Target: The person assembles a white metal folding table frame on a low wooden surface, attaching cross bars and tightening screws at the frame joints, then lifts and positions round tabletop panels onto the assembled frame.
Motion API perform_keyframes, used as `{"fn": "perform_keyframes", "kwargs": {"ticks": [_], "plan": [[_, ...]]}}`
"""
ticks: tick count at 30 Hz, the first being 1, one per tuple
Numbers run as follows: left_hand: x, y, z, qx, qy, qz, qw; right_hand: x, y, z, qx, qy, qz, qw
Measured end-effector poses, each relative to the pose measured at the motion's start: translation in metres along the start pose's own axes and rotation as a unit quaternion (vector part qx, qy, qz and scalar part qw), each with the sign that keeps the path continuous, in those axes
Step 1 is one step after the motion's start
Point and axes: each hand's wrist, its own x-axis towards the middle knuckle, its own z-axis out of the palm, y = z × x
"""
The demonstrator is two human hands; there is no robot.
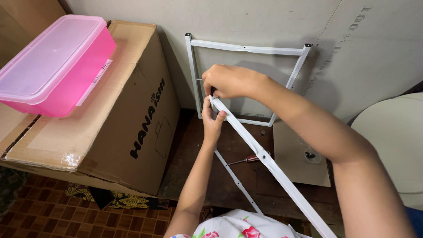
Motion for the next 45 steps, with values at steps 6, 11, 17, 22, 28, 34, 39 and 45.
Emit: {"fn": "perform_keyframes", "kwargs": {"ticks": [6,11,17,22,28,34,39,45], "plan": [[0.002,-0.008,0.004,-0.020,0.006,-0.008,1.000,-0.012,0.003,-0.003,-0.019,0.036,-0.018,0.999],[-0.004,-0.003,0.016,-0.053,0.016,-0.013,0.998,-0.015,0.001,-0.004,-0.062,-0.052,0.121,0.989],[-0.021,0.006,0.040,-0.040,0.034,-0.029,0.998,-0.017,0.009,-0.007,-0.030,-0.059,0.045,0.997],[-0.026,0.011,0.051,-0.033,0.031,-0.028,0.999,-0.029,-0.004,-0.014,-0.051,-0.089,0.143,0.984],[-0.028,0.011,0.055,-0.012,0.028,-0.023,0.999,-0.033,-0.007,-0.009,-0.089,-0.024,0.163,0.982],[-0.030,0.009,0.051,-0.003,0.030,-0.023,0.999,-0.039,0.000,-0.007,0.009,0.092,0.024,0.995],[-0.031,0.013,0.052,0.003,0.031,-0.014,0.999,-0.038,0.000,-0.004,-0.038,-0.012,0.151,0.988],[-0.032,0.015,0.053,0.006,0.022,-0.020,1.000,-0.044,0.004,0.001,0.002,0.059,0.052,0.997]]}}
